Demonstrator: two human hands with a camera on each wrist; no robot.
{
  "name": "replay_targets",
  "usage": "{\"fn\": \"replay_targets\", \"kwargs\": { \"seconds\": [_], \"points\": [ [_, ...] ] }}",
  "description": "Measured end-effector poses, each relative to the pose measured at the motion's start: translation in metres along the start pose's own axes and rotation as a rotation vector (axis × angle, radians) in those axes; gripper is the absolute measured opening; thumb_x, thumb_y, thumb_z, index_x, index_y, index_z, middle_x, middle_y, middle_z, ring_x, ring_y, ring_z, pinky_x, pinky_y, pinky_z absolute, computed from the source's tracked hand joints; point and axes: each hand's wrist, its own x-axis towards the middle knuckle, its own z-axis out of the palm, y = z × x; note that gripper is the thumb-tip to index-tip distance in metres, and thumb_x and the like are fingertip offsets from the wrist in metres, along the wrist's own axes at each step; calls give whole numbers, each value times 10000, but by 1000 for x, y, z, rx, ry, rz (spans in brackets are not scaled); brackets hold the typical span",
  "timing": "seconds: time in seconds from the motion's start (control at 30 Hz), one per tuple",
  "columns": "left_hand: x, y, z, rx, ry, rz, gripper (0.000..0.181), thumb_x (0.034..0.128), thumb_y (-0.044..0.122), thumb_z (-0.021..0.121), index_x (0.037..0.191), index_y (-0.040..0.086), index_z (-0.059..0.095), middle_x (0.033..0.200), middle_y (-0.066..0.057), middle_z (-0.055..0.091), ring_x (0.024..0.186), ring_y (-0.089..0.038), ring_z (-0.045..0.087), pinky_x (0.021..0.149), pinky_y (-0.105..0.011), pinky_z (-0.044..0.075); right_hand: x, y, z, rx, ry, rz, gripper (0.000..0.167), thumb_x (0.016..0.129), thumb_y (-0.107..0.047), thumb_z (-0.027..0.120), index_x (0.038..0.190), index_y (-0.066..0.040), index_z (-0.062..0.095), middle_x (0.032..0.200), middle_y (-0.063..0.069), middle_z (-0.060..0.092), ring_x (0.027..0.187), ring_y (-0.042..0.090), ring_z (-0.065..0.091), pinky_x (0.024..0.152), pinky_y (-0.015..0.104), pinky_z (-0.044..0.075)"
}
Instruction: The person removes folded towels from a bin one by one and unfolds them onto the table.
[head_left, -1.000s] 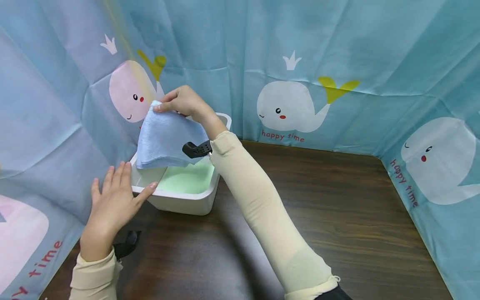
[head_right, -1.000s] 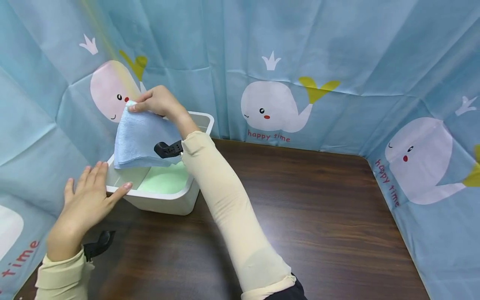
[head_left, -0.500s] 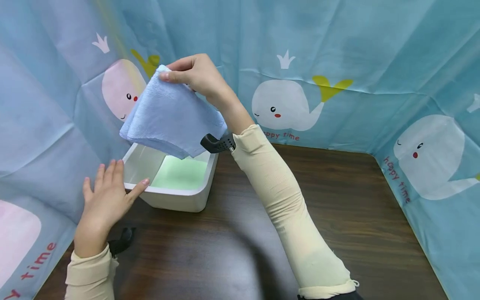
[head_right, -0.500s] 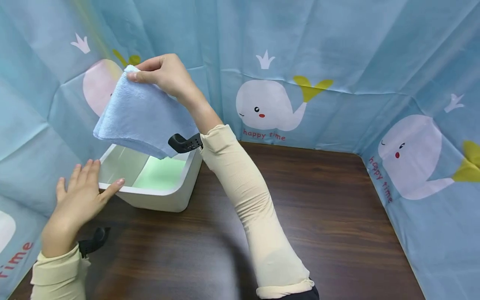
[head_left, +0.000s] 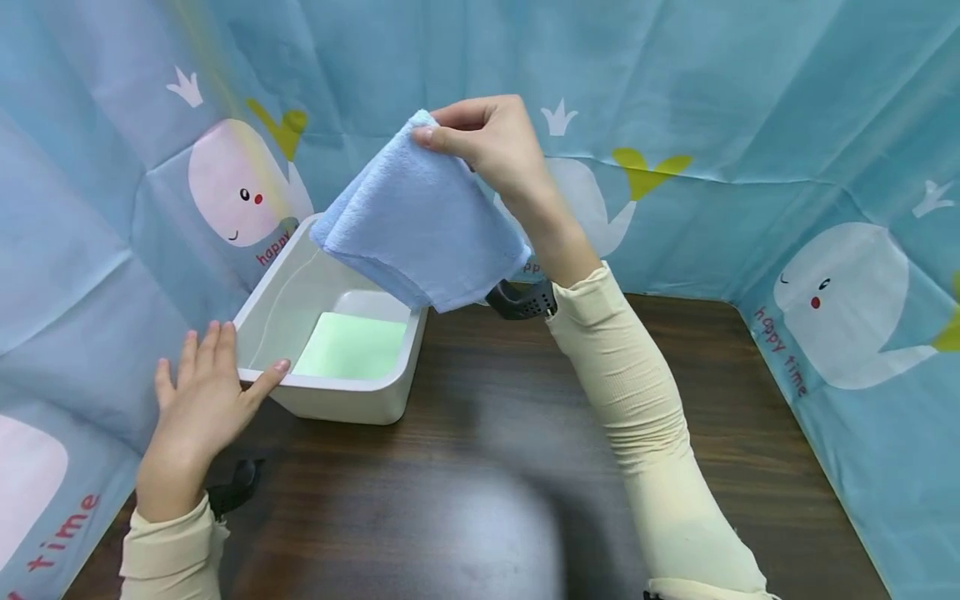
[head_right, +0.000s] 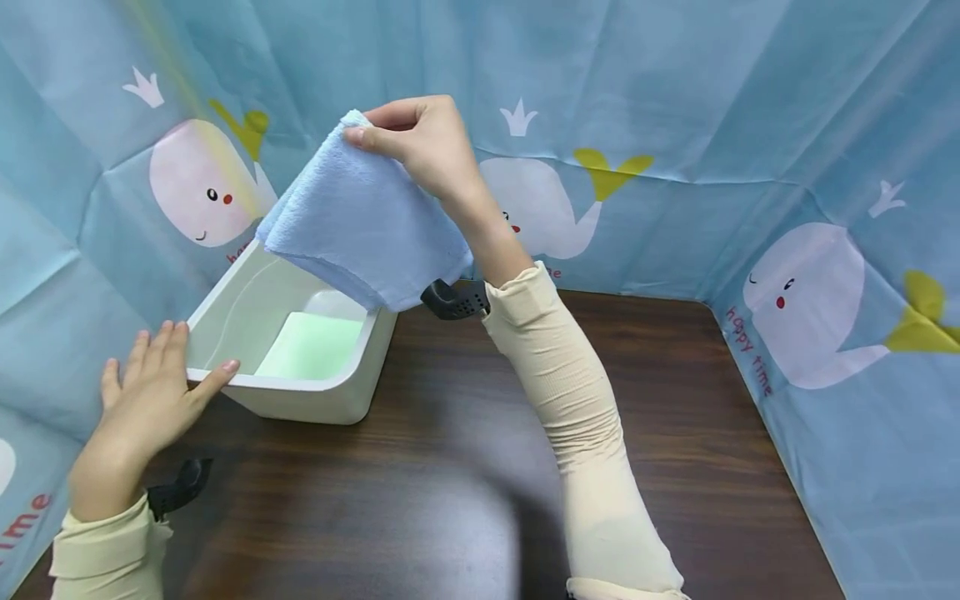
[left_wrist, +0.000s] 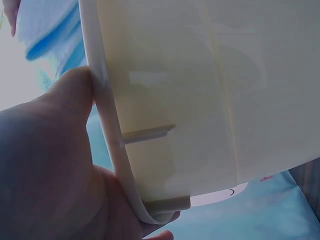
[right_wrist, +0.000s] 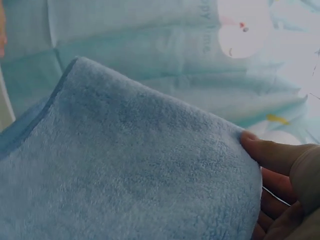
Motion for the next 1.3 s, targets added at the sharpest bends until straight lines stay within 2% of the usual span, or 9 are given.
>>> {"fn": "replay_targets", "kwargs": {
  "seconds": [0.3,0.57,0.83,1.1,1.17,1.3],
  "points": [
    [6,-4,-2,-3,11,14,1013,967,678,371,1561,-50,-9,1610,-342,0,1493,-519,-120,1109,-754,-125,-26,26,-54,-17,157,39,219,739,-193,881,920,-95,808,799,-52,738,804,111,600,684,251,451],
    [8,-6,-3,-8,0,7,1020,967,683,354,1558,-53,-34,1612,-337,-38,1493,-517,-139,1109,-753,-131,-52,75,-76,-67,248,38,265,764,-235,862,970,-79,802,814,-71,747,845,110,633,676,229,519],
    [5,-7,-6,-23,-5,7,1021,974,670,352,1548,-62,-68,1608,-340,-74,1488,-511,-173,1118,-735,-155,-81,122,-68,-85,288,81,275,803,-223,825,991,-27,780,797,-63,729,710,79,650,625,210,539],
    [2,-8,-8,-16,-6,13,1020,981,656,358,1541,-89,-57,1599,-358,-61,1488,-517,-160,1123,-739,-131,-106,145,-49,-6,255,140,223,852,-206,776,990,-32,753,767,-67,696,676,82,608,585,240,515],
    [2,-9,-8,-19,-10,13,1021,983,653,357,1537,-93,-66,1596,-361,-72,1486,-517,-169,1123,-739,-133,-109,150,-45,25,242,180,223,867,-200,759,1002,-23,740,769,-77,686,681,76,600,594,248,517],
    [3,-9,-7,-27,-9,9,1032,980,658,358,1533,-99,-74,1594,-361,-87,1486,-513,-177,1128,-733,-134,-111,171,-45,27,230,322,251,894,-207,729,1050,-11,718,809,-75,675,699,76,618,655,256,555]
  ]
}}
